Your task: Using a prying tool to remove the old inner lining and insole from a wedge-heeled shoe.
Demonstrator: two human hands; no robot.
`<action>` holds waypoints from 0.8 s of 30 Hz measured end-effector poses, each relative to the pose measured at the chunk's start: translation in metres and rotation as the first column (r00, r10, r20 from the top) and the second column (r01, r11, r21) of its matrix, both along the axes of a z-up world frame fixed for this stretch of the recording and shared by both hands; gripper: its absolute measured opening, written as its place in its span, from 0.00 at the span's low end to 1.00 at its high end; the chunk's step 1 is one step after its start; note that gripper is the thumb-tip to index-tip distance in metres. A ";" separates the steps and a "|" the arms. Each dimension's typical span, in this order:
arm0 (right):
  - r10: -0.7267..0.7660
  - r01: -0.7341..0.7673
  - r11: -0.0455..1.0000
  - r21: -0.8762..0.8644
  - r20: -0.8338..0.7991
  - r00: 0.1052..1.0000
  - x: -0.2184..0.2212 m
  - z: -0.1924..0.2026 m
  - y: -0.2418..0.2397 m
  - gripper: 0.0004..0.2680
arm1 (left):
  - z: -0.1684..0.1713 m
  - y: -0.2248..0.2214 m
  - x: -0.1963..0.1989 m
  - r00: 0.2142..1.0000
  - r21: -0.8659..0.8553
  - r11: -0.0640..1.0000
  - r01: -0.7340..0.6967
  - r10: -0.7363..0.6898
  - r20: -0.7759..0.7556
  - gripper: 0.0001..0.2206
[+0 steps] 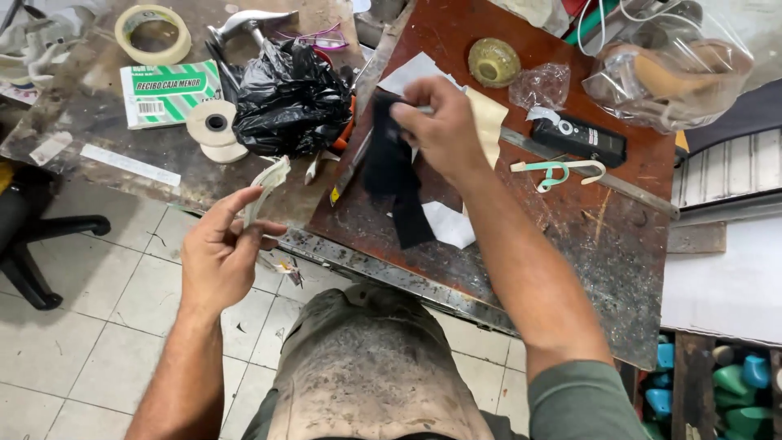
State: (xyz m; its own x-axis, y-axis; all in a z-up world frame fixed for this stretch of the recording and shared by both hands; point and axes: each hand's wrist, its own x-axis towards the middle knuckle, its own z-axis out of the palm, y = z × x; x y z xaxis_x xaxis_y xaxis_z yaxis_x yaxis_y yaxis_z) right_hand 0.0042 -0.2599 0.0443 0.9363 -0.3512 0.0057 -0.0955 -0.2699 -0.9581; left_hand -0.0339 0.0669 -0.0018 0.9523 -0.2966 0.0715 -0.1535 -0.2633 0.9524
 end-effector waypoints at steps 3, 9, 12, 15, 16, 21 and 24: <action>0.039 -0.082 0.751 -0.655 -0.080 0.996 0.007 -0.013 0.015 0.19 | 0.002 0.016 -0.004 0.996 0.036 0.996 0.087 -0.086 -0.018 0.20; 0.777 -0.743 0.519 -0.421 -0.131 0.616 -0.085 0.001 0.068 0.27 | -0.019 0.010 -0.008 0.775 -0.024 0.782 0.623 -0.612 0.157 0.24; 0.779 -0.721 0.557 -0.411 -0.040 0.625 -0.117 -0.027 0.064 0.06 | 0.009 -0.020 -0.006 0.701 0.069 0.702 0.709 -0.712 0.043 0.11; 0.653 -0.646 0.697 -0.311 -0.096 0.751 -0.146 -0.015 0.034 0.04 | 0.001 -0.042 0.006 0.636 0.077 0.645 0.761 -0.764 0.110 0.09; 0.633 -0.628 0.716 -0.304 -0.098 0.768 -0.157 -0.013 0.021 0.04 | 0.000 -0.051 0.007 0.615 0.076 0.623 0.779 -0.782 0.103 0.09; 0.245 -0.234 0.966 0.107 -0.106 0.964 -0.231 -0.046 -0.056 0.08 | -0.026 -0.112 -0.001 0.506 0.029 0.516 0.856 -0.848 0.155 0.07; -0.050 0.072 0.990 0.124 -0.173 0.984 -0.270 -0.044 -0.103 0.09 | -0.026 -0.169 -0.041 0.517 -0.062 0.515 0.855 -0.855 0.024 0.08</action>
